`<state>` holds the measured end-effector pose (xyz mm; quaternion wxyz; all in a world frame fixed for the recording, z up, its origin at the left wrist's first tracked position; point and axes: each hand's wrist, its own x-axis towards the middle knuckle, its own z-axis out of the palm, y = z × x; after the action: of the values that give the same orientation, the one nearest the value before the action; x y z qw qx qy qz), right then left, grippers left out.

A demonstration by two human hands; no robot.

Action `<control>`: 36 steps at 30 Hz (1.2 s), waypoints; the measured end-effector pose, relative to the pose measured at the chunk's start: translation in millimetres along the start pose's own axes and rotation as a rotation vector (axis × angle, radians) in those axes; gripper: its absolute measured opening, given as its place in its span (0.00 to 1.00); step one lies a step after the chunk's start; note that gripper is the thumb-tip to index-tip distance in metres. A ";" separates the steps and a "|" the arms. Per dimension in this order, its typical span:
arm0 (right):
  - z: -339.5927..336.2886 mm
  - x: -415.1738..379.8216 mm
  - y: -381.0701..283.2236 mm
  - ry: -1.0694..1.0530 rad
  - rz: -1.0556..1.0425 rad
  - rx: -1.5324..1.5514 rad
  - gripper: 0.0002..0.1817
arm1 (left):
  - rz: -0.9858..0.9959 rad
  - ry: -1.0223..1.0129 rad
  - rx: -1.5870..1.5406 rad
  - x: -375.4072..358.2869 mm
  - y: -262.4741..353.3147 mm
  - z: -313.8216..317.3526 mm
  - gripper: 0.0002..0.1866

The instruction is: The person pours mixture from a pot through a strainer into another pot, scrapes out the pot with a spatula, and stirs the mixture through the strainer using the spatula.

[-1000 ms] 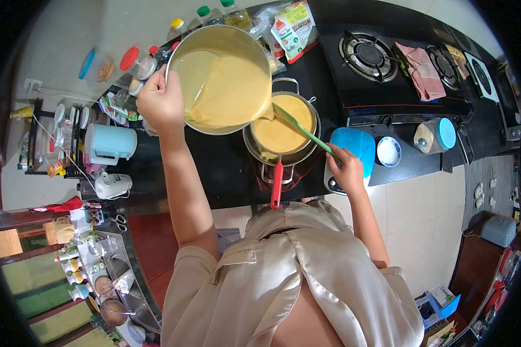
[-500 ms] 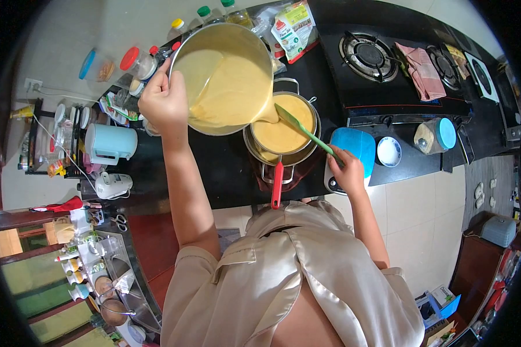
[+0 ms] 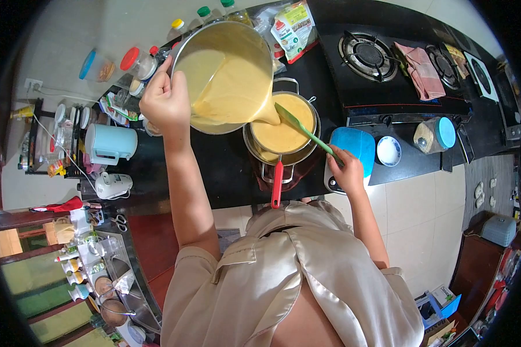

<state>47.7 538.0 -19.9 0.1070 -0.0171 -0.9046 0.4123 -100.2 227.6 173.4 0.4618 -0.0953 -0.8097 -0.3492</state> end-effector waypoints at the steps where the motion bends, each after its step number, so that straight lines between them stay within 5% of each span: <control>1: -0.1 0.1 -0.2 0.000 -0.001 0.000 0.13 | 0.010 0.003 -0.001 -0.1 0.2 -0.1 0.15; 36: 0.3 0.7 1.5 0.008 -0.012 0.010 0.13 | 0.158 -0.028 0.070 -5.1 27.6 -3.7 0.16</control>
<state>46.9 538.8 -21.1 0.1131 -0.0128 -0.9021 0.4162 -81.7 246.4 183.6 0.4798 -0.1476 -0.8176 -0.2820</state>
